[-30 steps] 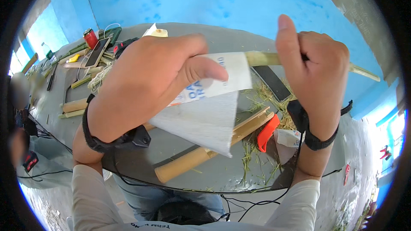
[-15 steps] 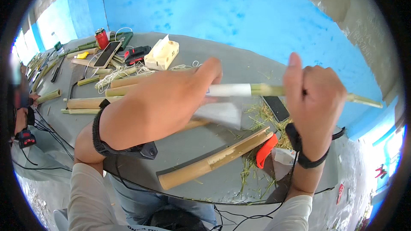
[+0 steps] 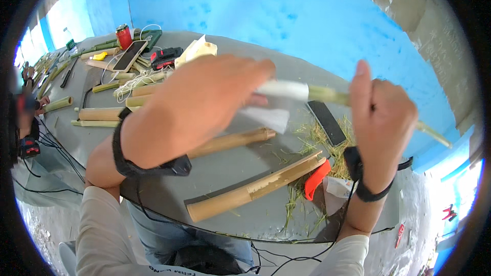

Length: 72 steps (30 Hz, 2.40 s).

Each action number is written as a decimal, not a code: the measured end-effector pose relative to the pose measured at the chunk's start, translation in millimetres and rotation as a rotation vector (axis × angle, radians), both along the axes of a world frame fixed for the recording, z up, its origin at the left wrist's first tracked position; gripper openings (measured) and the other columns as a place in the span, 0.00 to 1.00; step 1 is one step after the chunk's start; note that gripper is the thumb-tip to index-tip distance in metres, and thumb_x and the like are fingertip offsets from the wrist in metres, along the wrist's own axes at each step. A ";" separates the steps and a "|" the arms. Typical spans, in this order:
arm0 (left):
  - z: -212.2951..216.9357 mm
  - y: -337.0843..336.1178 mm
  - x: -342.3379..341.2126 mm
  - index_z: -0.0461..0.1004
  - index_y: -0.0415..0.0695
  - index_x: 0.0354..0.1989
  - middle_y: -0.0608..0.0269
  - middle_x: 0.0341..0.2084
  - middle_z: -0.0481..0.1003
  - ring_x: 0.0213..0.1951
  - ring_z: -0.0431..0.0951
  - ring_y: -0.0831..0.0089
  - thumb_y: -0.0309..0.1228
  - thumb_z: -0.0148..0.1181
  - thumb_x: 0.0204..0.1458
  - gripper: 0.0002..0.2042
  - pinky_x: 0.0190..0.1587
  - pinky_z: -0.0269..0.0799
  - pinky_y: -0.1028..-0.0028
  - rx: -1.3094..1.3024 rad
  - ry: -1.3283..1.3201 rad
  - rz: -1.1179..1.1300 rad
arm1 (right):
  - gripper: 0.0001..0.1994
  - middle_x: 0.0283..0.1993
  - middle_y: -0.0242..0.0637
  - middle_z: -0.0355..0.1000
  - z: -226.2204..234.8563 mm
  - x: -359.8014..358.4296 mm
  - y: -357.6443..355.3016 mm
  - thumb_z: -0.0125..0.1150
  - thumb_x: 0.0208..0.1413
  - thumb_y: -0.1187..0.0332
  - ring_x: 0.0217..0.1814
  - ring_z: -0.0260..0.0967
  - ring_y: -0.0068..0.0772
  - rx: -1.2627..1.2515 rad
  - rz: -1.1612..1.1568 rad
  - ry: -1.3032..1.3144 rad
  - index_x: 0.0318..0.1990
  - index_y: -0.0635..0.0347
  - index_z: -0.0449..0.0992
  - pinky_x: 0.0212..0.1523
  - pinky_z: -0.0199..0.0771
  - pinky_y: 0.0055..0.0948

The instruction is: The recorder is using a piece of sandpaper to smooth the surface of a bamboo stick.

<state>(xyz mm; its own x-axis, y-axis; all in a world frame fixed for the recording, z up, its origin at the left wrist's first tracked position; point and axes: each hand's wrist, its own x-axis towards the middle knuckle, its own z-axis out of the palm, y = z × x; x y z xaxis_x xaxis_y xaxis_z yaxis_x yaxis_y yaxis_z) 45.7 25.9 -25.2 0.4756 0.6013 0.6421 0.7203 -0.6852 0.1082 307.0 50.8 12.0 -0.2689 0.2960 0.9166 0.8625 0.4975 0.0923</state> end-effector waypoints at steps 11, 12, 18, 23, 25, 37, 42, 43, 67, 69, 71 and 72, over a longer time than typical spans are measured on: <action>24.8 9.6 -37.7 0.71 0.38 0.44 0.49 0.36 0.79 0.42 0.79 0.45 0.27 0.59 0.60 0.08 0.43 0.73 0.54 0.076 0.088 0.052 | 0.26 0.14 0.41 0.57 11.9 29.9 -3.6 0.66 0.65 0.62 0.16 0.51 0.37 -0.096 -0.066 0.184 0.16 0.66 0.67 0.21 0.52 0.37; 23.5 5.5 -28.1 0.71 0.39 0.47 0.49 0.36 0.79 0.43 0.79 0.45 0.26 0.59 0.60 0.09 0.44 0.74 0.55 0.108 0.108 0.104 | 0.26 0.14 0.41 0.57 8.3 21.8 -5.1 0.66 0.65 0.62 0.16 0.51 0.37 -0.099 -0.068 0.186 0.16 0.66 0.67 0.21 0.52 0.37; 10.4 4.7 -26.4 0.73 0.40 0.49 0.46 0.38 0.80 0.45 0.79 0.46 0.23 0.58 0.58 0.12 0.45 0.75 0.55 -0.086 0.033 0.057 | 0.30 0.13 0.38 0.61 3.0 2.7 1.2 0.62 0.67 0.53 0.15 0.56 0.30 -0.222 -0.042 0.051 0.16 0.65 0.70 0.22 0.56 0.34; 22.8 20.7 -49.1 0.71 0.39 0.50 0.46 0.38 0.79 0.45 0.80 0.47 0.24 0.57 0.57 0.12 0.45 0.73 0.55 0.218 0.101 0.066 | 0.30 0.14 0.30 0.63 15.2 27.0 1.7 0.60 0.69 0.53 0.18 0.55 0.18 -0.199 -0.092 0.144 0.17 0.66 0.73 0.23 0.54 0.28; 16.6 15.5 -31.7 0.71 0.39 0.51 0.46 0.38 0.79 0.45 0.80 0.47 0.25 0.57 0.59 0.12 0.45 0.73 0.55 0.200 0.088 0.032 | 0.30 0.14 0.30 0.62 8.6 17.0 -2.1 0.60 0.69 0.52 0.18 0.56 0.18 -0.175 -0.095 0.175 0.18 0.66 0.73 0.23 0.54 0.28; 18.3 15.1 -42.3 0.71 0.41 0.52 0.43 0.37 0.78 0.43 0.77 0.41 0.28 0.58 0.61 0.12 0.44 0.71 0.52 0.170 -0.040 0.012 | 0.32 0.15 0.31 0.64 14.4 26.4 4.1 0.61 0.68 0.48 0.20 0.60 0.19 -0.207 -0.085 0.184 0.17 0.66 0.74 0.25 0.59 0.27; 21.9 12.9 -49.4 0.70 0.42 0.53 0.43 0.39 0.78 0.42 0.77 0.41 0.26 0.58 0.59 0.14 0.43 0.71 0.54 0.025 0.107 0.054 | 0.32 0.14 0.31 0.64 17.4 19.4 3.1 0.61 0.68 0.49 0.19 0.60 0.19 -0.305 -0.070 0.165 0.17 0.68 0.74 0.25 0.59 0.27; 24.8 8.0 -46.9 0.69 0.42 0.54 0.43 0.39 0.79 0.42 0.78 0.42 0.26 0.58 0.59 0.14 0.43 0.72 0.54 -0.010 0.096 0.073 | 0.32 0.14 0.31 0.64 18.4 20.1 4.3 0.61 0.68 0.49 0.19 0.60 0.19 -0.314 -0.054 0.181 0.17 0.67 0.73 0.24 0.58 0.27; 17.6 2.0 -39.3 0.68 0.40 0.47 0.47 0.32 0.80 0.38 0.79 0.43 0.28 0.57 0.61 0.10 0.38 0.73 0.51 0.121 0.151 0.047 | 0.27 0.15 0.36 0.64 11.6 10.8 0.0 0.64 0.67 0.56 0.18 0.57 0.25 -0.227 -0.037 0.082 0.18 0.66 0.71 0.23 0.58 0.31; 27.2 1.0 -39.6 0.68 0.41 0.47 0.45 0.33 0.79 0.37 0.78 0.42 0.31 0.58 0.62 0.10 0.37 0.72 0.51 0.032 0.132 0.088 | 0.27 0.16 0.36 0.65 8.9 15.6 4.7 0.64 0.67 0.56 0.18 0.57 0.24 -0.225 -0.003 0.133 0.19 0.67 0.71 0.23 0.57 0.30; 22.1 -6.2 -29.6 0.67 0.42 0.48 0.45 0.32 0.79 0.36 0.78 0.42 0.31 0.57 0.63 0.10 0.36 0.71 0.51 0.047 0.142 0.058 | 0.27 0.15 0.39 0.61 1.9 5.9 3.3 0.65 0.66 0.58 0.15 0.55 0.37 -0.023 0.019 0.040 0.16 0.64 0.69 0.20 0.55 0.35; 19.2 -15.7 -15.4 0.67 0.42 0.48 0.47 0.34 0.80 0.37 0.79 0.42 0.30 0.56 0.62 0.10 0.36 0.72 0.51 -0.097 0.170 0.054 | 0.27 0.15 0.39 0.61 -0.9 -5.3 -2.4 0.65 0.66 0.58 0.15 0.55 0.37 -0.019 0.016 0.040 0.16 0.64 0.69 0.20 0.55 0.35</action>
